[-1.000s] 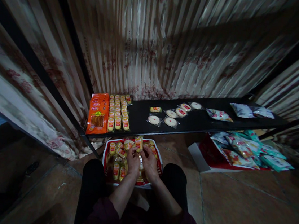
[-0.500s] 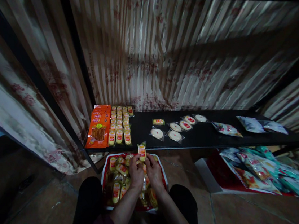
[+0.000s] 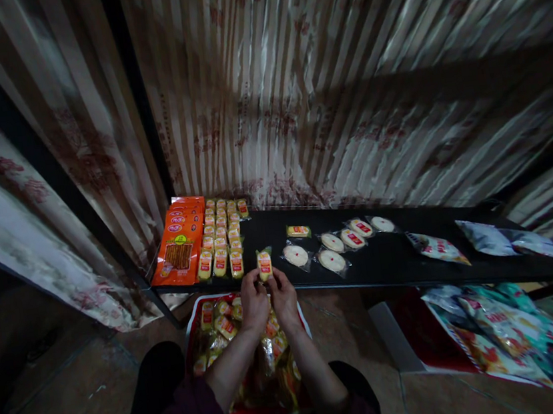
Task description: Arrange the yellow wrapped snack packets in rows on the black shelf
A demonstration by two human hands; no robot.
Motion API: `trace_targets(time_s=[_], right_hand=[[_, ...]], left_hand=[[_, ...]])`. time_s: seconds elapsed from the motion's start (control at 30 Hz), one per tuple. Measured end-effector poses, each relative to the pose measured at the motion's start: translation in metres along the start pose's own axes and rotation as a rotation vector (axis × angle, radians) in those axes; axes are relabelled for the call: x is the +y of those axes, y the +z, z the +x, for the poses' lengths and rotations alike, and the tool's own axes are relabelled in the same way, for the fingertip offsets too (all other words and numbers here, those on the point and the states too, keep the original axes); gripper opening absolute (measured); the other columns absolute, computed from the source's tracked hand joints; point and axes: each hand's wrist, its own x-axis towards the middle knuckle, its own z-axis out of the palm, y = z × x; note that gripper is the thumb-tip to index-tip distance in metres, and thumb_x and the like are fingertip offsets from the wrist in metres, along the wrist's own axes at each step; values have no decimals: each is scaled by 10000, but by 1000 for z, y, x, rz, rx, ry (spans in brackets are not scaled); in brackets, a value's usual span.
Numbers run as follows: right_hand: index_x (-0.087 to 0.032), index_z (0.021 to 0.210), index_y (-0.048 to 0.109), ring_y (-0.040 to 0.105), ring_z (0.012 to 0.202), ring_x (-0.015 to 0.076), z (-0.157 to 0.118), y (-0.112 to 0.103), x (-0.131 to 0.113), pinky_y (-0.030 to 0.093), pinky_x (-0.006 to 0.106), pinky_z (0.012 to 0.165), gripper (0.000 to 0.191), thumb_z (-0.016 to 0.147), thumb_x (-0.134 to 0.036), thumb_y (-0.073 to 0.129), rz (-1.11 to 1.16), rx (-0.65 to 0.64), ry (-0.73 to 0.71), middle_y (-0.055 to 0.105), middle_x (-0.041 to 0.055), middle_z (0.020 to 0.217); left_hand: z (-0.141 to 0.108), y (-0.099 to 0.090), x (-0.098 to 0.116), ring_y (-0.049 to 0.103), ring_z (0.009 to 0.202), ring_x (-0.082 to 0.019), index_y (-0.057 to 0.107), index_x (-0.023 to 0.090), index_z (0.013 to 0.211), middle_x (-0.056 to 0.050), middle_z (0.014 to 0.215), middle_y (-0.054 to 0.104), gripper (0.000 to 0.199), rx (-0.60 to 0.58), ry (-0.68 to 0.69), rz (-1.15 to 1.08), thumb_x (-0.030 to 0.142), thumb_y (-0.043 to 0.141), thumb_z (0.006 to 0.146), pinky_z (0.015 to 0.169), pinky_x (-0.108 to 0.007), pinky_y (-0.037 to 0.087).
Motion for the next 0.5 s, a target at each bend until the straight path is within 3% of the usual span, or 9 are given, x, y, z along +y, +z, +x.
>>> trace_targets(time_s=[0.17,0.37,0.5], right_hand=[[-155,1024,685,617,961,247,27,12,12,446,379,908,417,772,-419,485,-63,40,-2,692,114,1036],[-192,957,698,635,843,219,56,21,22,482,332,802,350,759,-413,513,-66,30,-13,716,63,901],[-194,953,689,633,770,205,72,29,27,493,323,751,343,751,-416,523,-16,21,-28,714,43,829]], left_hand=[[20,8,7,567,1041,-195,629,174,1007,-89,1070,640,373,6,-4,19,40,460,704,987,-353,409],[43,17,11,577,1030,-207,639,153,983,-110,1060,639,361,-34,-36,91,23,479,686,986,-361,411],[58,26,13,583,1016,-203,650,163,931,-106,1026,646,336,1,-8,123,12,485,680,966,-349,422]])
